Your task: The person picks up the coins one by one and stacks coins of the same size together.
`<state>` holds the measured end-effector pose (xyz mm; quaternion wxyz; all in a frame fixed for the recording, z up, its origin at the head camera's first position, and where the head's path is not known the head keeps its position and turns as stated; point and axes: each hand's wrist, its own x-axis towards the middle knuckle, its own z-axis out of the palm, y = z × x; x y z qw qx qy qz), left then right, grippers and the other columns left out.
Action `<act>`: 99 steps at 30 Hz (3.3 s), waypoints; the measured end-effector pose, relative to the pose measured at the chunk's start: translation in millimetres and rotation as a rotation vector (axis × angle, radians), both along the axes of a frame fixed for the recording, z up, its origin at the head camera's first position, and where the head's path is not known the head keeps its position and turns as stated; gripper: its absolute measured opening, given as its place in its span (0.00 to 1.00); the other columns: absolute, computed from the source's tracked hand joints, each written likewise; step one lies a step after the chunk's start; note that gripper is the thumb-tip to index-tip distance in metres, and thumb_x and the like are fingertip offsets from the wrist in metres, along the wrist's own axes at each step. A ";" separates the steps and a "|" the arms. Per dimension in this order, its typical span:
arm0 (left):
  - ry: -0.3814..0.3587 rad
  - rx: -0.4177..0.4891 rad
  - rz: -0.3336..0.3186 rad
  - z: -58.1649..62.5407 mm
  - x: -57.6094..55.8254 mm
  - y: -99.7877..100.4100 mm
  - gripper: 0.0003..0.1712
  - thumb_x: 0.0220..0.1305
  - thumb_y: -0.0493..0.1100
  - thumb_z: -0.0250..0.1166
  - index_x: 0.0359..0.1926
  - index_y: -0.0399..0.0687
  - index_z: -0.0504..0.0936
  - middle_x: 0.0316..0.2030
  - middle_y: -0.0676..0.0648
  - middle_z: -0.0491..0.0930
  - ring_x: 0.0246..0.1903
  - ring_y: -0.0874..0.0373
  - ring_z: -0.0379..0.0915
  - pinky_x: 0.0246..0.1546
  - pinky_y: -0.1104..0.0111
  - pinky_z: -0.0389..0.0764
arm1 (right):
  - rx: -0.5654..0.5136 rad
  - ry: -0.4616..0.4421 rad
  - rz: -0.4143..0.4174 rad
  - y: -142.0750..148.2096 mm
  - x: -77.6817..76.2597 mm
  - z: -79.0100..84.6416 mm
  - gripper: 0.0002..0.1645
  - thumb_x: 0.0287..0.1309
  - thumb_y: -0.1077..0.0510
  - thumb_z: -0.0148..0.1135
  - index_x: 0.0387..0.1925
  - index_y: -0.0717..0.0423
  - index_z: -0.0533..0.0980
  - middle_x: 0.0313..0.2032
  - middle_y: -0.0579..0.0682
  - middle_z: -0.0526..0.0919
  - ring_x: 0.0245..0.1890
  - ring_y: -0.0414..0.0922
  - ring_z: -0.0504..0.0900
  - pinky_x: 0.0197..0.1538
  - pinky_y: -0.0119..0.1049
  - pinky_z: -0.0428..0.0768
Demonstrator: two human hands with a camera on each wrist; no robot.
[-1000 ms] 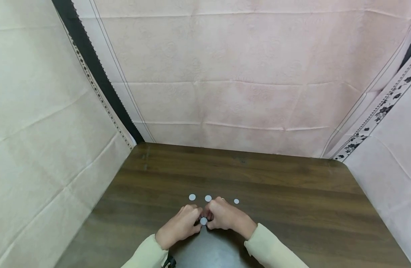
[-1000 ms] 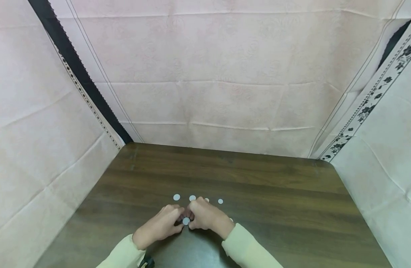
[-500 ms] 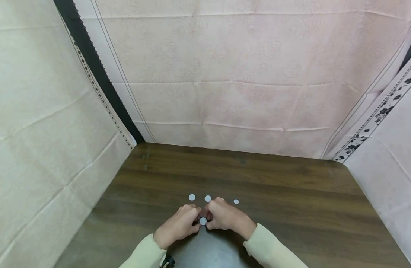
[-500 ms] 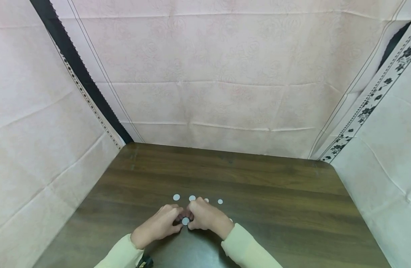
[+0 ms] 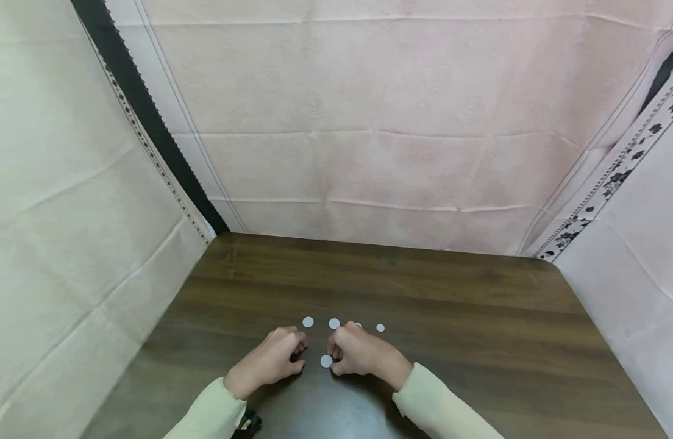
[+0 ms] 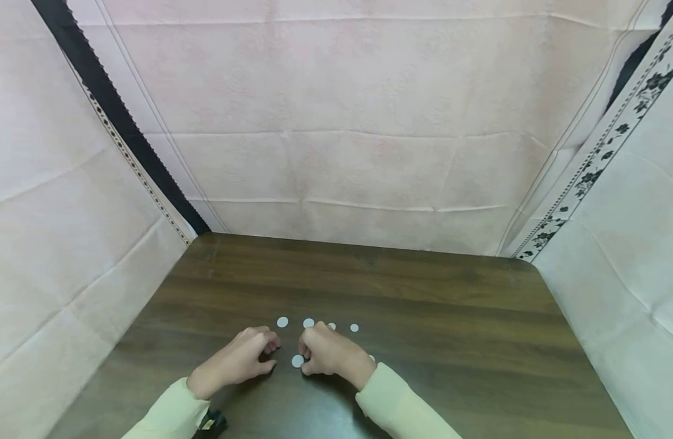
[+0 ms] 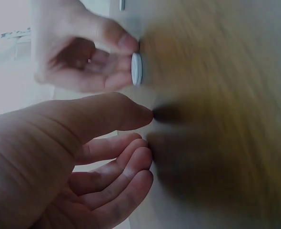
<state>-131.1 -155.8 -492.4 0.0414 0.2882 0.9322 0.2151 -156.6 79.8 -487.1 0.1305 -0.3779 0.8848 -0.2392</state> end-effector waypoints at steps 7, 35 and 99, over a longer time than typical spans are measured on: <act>0.023 0.009 0.035 -0.4 -14.2 -13.0 0.11 0.58 0.35 0.78 0.41 0.39 0.87 0.38 0.46 0.85 0.36 0.57 0.82 0.40 0.65 0.86 | 0.016 -0.002 -0.016 -1.8 -2.0 0.6 0.07 0.53 0.61 0.79 0.33 0.53 0.86 0.29 0.39 0.87 0.30 0.26 0.80 0.36 0.20 0.79; -0.043 -0.184 -0.217 13.5 -93.3 -8.6 0.08 0.63 0.40 0.77 0.40 0.43 0.88 0.36 0.48 0.84 0.35 0.61 0.79 0.36 0.74 0.82 | 0.012 -0.052 0.007 0.1 -2.4 1.4 0.07 0.55 0.61 0.78 0.35 0.55 0.86 0.31 0.42 0.88 0.31 0.27 0.81 0.37 0.22 0.80; 0.128 -0.224 -0.264 22.1 -49.9 -28.7 0.09 0.51 0.43 0.74 0.22 0.54 0.80 0.23 0.61 0.76 0.21 0.73 0.66 0.23 0.79 0.70 | -0.025 -0.026 0.021 1.7 -3.9 -2.0 0.07 0.53 0.62 0.78 0.33 0.54 0.85 0.29 0.40 0.87 0.30 0.27 0.81 0.36 0.21 0.80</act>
